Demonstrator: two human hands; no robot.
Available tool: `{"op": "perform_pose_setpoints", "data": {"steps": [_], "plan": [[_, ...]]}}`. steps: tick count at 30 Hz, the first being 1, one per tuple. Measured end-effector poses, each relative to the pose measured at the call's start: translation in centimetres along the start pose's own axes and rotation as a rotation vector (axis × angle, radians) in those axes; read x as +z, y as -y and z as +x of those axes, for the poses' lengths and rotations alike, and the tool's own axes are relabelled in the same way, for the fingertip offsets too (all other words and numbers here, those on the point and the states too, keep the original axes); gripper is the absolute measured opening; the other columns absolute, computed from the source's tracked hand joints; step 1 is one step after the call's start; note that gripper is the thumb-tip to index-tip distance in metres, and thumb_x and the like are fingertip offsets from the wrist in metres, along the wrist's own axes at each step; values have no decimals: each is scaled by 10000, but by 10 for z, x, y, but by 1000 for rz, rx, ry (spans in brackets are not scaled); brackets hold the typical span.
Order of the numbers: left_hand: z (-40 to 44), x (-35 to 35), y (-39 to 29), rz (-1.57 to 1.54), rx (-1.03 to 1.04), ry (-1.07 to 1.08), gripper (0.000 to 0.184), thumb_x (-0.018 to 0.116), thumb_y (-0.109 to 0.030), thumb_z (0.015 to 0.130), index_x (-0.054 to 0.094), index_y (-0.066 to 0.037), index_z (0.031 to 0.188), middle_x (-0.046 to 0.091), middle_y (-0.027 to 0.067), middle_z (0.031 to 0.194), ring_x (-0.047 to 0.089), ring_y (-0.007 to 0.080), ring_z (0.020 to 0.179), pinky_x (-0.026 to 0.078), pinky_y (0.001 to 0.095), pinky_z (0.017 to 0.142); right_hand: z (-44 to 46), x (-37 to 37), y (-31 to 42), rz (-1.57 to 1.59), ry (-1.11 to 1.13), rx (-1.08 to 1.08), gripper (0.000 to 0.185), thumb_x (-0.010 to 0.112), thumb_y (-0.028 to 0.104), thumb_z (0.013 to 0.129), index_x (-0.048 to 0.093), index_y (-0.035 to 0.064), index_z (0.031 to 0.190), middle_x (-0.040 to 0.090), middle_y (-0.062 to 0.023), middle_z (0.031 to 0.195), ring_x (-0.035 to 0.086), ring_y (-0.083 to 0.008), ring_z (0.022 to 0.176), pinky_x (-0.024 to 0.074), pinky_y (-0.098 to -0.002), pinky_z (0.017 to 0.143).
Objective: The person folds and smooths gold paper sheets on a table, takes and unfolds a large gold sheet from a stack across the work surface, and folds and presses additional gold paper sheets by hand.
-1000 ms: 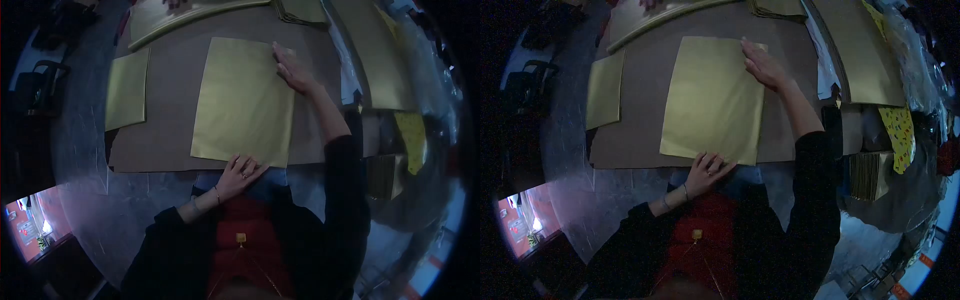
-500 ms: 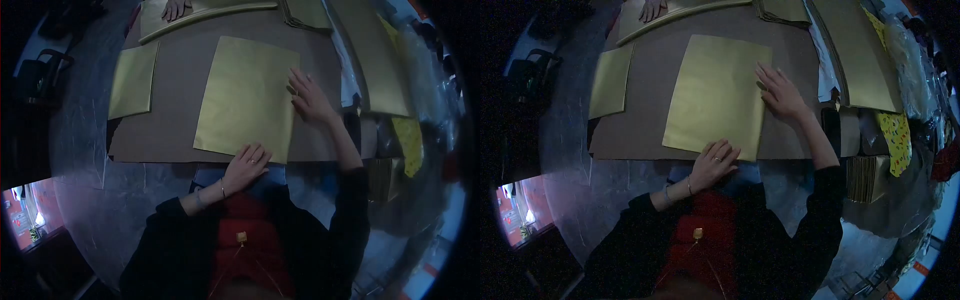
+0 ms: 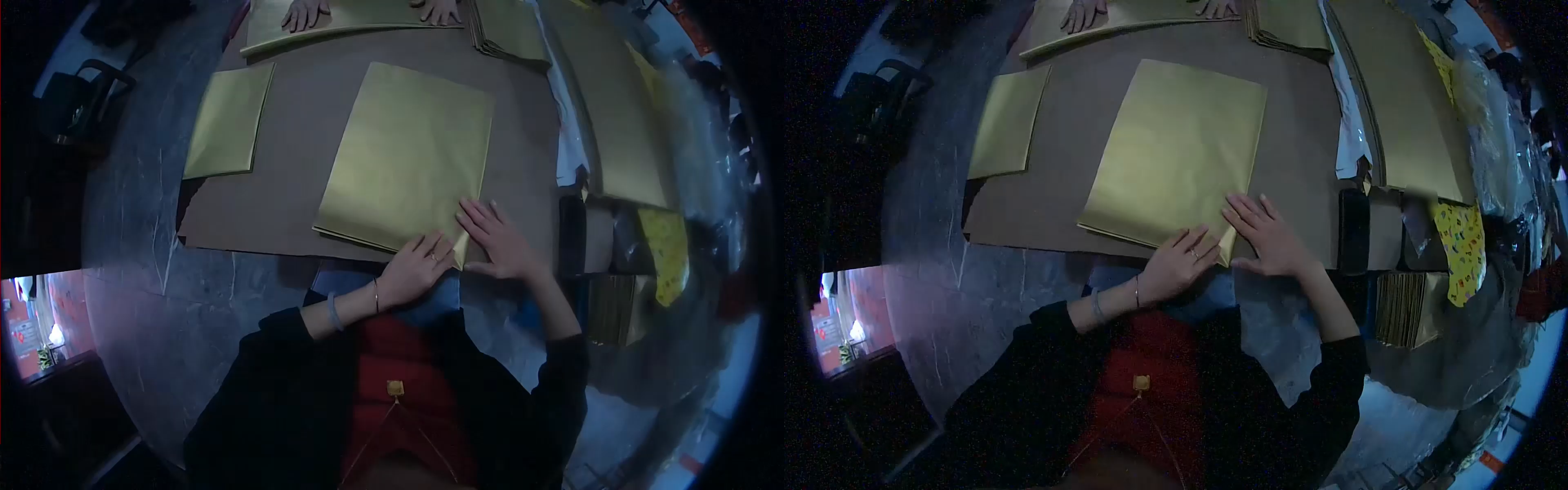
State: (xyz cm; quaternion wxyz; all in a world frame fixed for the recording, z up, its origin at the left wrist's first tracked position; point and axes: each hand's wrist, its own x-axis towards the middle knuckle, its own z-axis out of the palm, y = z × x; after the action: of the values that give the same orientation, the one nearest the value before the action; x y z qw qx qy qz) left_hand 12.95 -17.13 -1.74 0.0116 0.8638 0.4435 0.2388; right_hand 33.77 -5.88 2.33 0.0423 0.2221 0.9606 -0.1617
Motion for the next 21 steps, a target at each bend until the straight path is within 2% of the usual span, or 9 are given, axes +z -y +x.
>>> {"op": "perform_pose_setpoints", "data": {"steps": [4, 7, 11, 13, 14, 16, 17, 20, 21], "plan": [[6, -4, -3, -13, -4, -102, 249, 583, -145, 805, 636, -33, 1021, 594, 90, 1139, 558, 273, 1096, 436, 416, 922, -1, -5, -3, 28, -14, -8, 854, 588, 495, 795, 225, 100, 1458, 206, -106, 1518, 199, -272, 1400, 103, -491, 1137], [16, -30, -4, 1, 22, -209, 228, 590, -140, 797, 647, -33, 989, 609, 82, 1113, 581, 254, 1061, 469, 391, 876, 3, -10, -3, -2, 12, 15, 781, 574, 422, 827, 239, 94, 1452, 235, -94, 1509, 217, -254, 1395, 109, -486, 1138], [12, -35, -14, 4, 63, -207, 240, 593, -134, 791, 643, -33, 1003, 611, 80, 1107, 580, 249, 1061, 494, 367, 834, 10, 13, -10, -136, -122, 96, 630, 511, 303, 881, 289, 78, 1426, 280, -86, 1491, 247, -232, 1384, 134, -474, 1137], [5, -38, -21, 37, 135, -3, 261, 611, -190, 811, 635, -52, 1031, 613, 81, 1110, 580, 237, 1070, 512, 349, 804, 12, 17, -9, -133, -154, 117, 583, 482, 274, 899, 305, 73, 1417, 291, -87, 1486, 255, -229, 1381, 141, -468, 1136], [2, -40, -21, 35, 136, 0, 261, 611, -190, 811, 635, -52, 1031, 613, 81, 1110, 580, 237, 1070, 512, 349, 804, 12, 17, -9, -133, -176, 108, 570, 470, 277, 905, 312, 71, 1413, 290, -87, 1486, 254, -228, 1381, 143, -462, 1137], [-4, -60, -18, -339, 189, 348, 287, 602, -270, 842, 630, -75, 1051, 607, 88, 1130, 560, 236, 1111, 487, 373, 872, 10, 16, -9, -124, -190, 109, 558, 458, 279, 911, 319, 69, 1409, 289, -87, 1487, 253, -227, 1382, 145, -457, 1138], [-1, -76, -6, -285, 261, 382, 346, 586, -326, 859, 600, -93, 1115, 581, 90, 1186, 523, 236, 1167, 436, 398, 954, 10, 15, -8, -148, -172, 104, 550, 449, 281, 916, 321, 74, 1409, 284, -87, 1489, 250, -226, 1383, 143, -456, 1138], [33, -121, 56, -154, 115, 457, 459, 566, -333, 869, 490, -99, 1256, 499, 105, 1297, 472, 263, 1222, 361, 424, 1033, 11, 11, -10, -176, -147, 94, 535, 441, 275, 917, 329, 94, 1409, 274, -88, 1493, 248, -227, 1385, 139, -459, 1139], [37, -113, 90, -78, 65, 431, 499, 552, -343, 876, 446, -103, 1300, 449, 107, 1348, 429, 269, 1258, 337, 428, 1052, 12, 11, -9, -182, -139, 87, 530, 441, 267, 914, 335, 110, 1409, 269, -89, 1496, 248, -228, 1385, 138, -463, 1139]]}}
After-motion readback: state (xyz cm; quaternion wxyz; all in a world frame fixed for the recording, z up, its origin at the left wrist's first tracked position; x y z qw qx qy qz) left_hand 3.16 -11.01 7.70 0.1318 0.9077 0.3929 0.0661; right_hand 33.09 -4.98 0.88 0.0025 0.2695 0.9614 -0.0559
